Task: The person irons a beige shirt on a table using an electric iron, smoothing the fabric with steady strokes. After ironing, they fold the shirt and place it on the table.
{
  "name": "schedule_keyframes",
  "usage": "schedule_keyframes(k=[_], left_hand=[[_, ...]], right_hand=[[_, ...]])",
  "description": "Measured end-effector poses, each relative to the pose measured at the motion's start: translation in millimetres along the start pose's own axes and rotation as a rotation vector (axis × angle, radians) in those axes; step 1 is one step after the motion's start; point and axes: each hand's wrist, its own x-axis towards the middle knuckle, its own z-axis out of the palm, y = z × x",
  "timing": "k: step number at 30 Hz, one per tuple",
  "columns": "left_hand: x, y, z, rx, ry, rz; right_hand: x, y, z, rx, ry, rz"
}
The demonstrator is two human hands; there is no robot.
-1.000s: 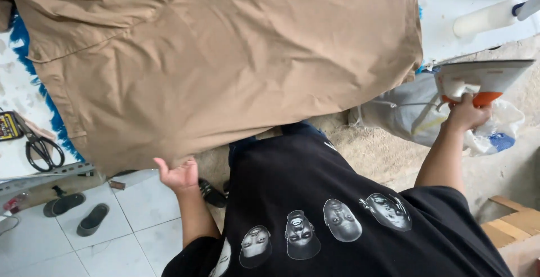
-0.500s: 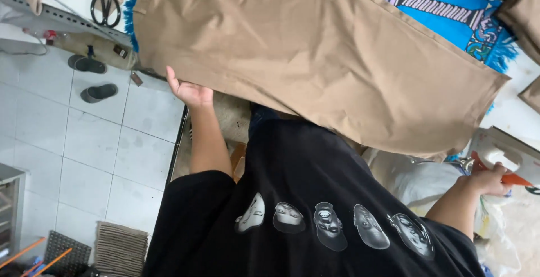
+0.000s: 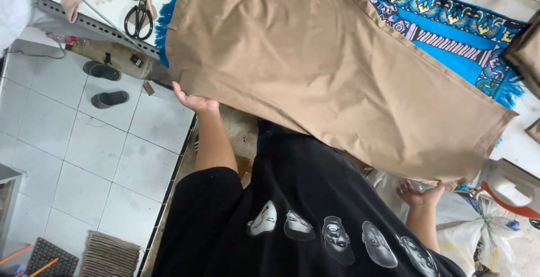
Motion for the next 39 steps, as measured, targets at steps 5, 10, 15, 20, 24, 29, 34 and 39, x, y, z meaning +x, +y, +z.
schedule_keyframes(k=[5, 10, 15, 20, 24, 29, 34, 39], left_hand=[[32, 30, -2, 0.059, -0.215, -0.123], [69, 54, 13, 0.216, -0.139, -0.095], [97, 81, 23, 0.55, 0.049, -0.144], [108, 104, 25, 0.494, -0.08, -0.107], [96, 128, 13, 0.401, -0.195, -0.168], [101, 173, -55, 0.383, -0.197, 0.01], [136, 178, -110, 0.388, -0.122, -0.047], [139, 175, -109, 0.376, -0.064, -0.001]], right_hand=[[-3, 16, 10, 0.074, -0.38, 0.003], [-2, 5, 0, 0.188, -0.24, 0.017], [-13, 23, -4, 0.334, -0.228, -0.038], [-67, 21, -4, 0.546, -0.21, -0.289], [-119, 28, -16, 0.478, -0.235, -0.445], [-137, 61, -40, 0.61, -0.07, -0.395], [-60, 96, -75, 0.411, 0.042, -0.134], [-12, 102, -70, 0.311, 0.182, 0.064]])
